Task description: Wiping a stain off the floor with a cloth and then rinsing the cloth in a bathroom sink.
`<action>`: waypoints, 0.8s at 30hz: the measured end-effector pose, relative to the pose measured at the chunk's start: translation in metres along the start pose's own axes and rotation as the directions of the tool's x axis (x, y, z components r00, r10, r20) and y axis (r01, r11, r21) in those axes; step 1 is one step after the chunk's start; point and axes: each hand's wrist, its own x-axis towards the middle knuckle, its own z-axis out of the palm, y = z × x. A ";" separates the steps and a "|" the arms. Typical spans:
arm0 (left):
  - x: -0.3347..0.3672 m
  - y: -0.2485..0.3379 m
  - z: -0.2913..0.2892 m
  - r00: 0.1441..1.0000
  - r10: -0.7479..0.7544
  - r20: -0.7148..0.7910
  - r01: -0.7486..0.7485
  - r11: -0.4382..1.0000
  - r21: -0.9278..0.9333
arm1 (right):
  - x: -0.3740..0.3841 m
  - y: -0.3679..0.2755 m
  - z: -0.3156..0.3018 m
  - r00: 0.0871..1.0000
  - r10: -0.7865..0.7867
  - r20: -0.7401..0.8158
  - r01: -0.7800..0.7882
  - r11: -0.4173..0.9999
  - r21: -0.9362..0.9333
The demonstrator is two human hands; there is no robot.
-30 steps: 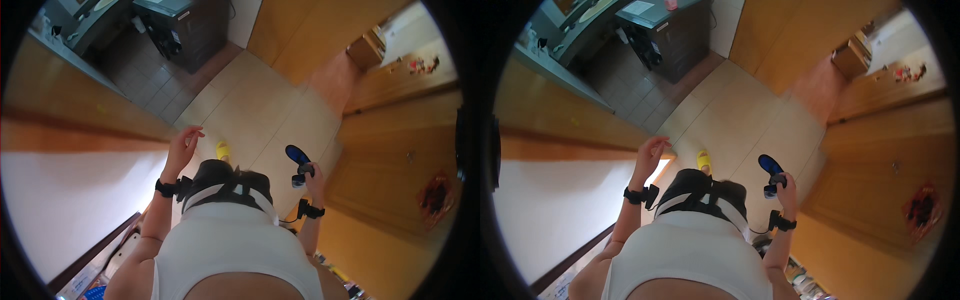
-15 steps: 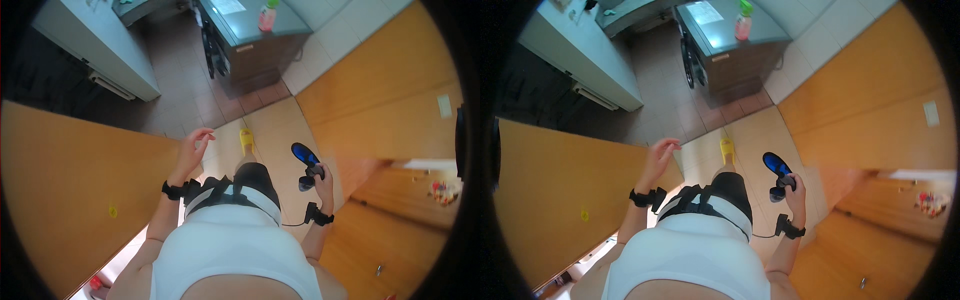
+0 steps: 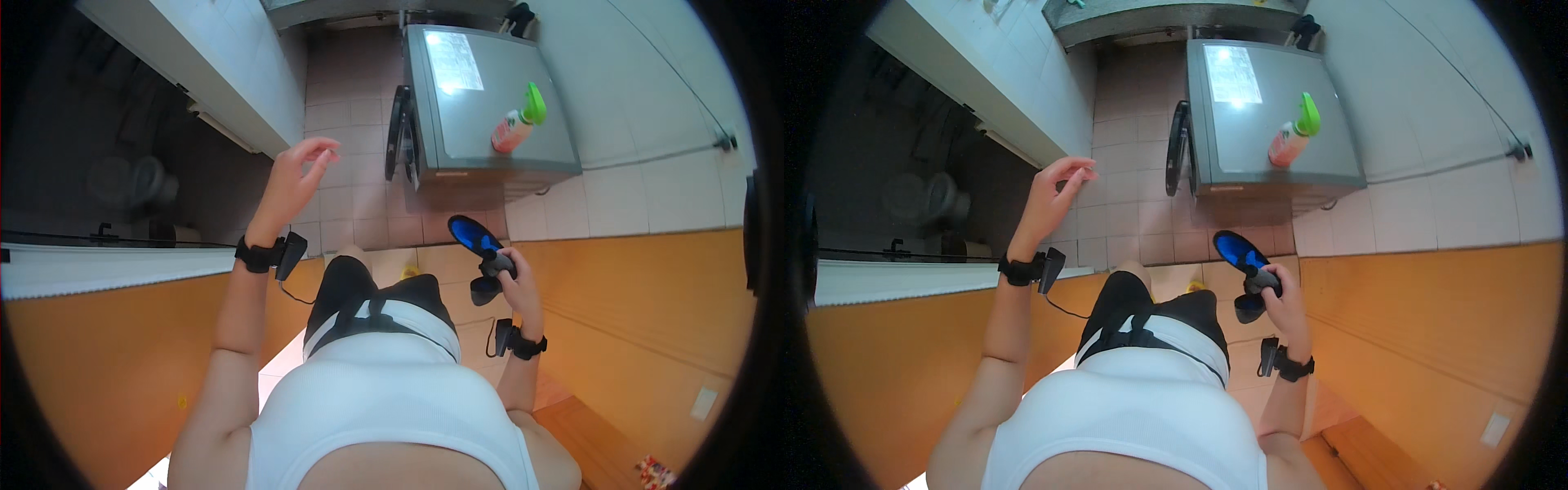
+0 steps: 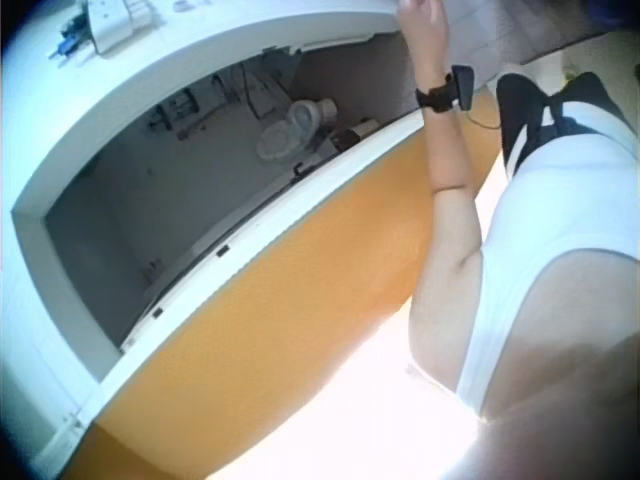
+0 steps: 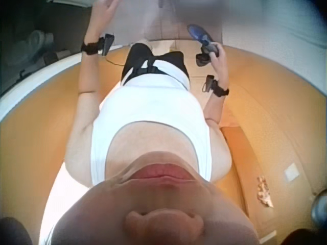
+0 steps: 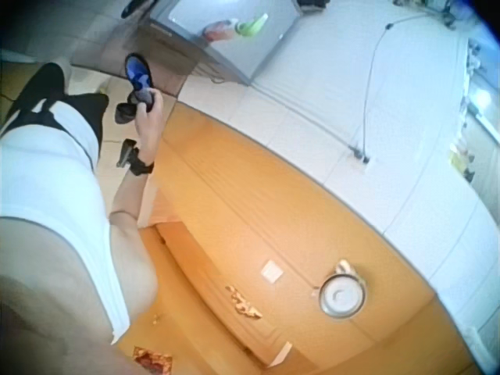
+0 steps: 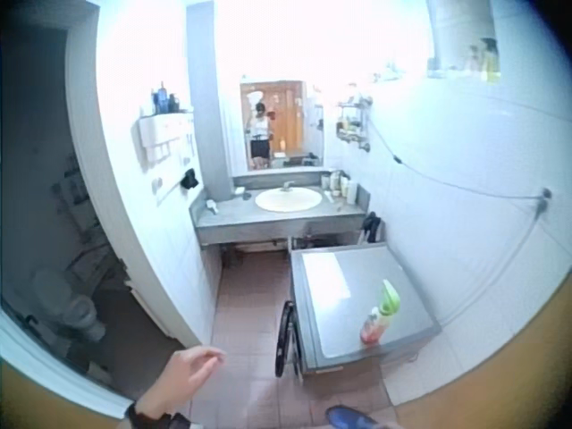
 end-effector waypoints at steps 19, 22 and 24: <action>0.221 -0.262 -0.112 0.989 -0.136 0.066 0.144 0.979 -0.143 | 0.290 -0.161 0.195 0.994 -0.103 0.033 0.097 0.986 0.133; 0.245 -0.286 -0.116 0.975 -0.212 0.061 0.221 0.940 -0.261 | 0.323 -0.170 0.197 0.990 -0.134 0.032 0.127 0.977 0.172; 0.262 -0.287 -0.110 0.975 -0.206 0.088 0.223 0.929 -0.295 | 0.340 -0.176 0.192 0.999 -0.028 -0.035 0.032 0.992 0.122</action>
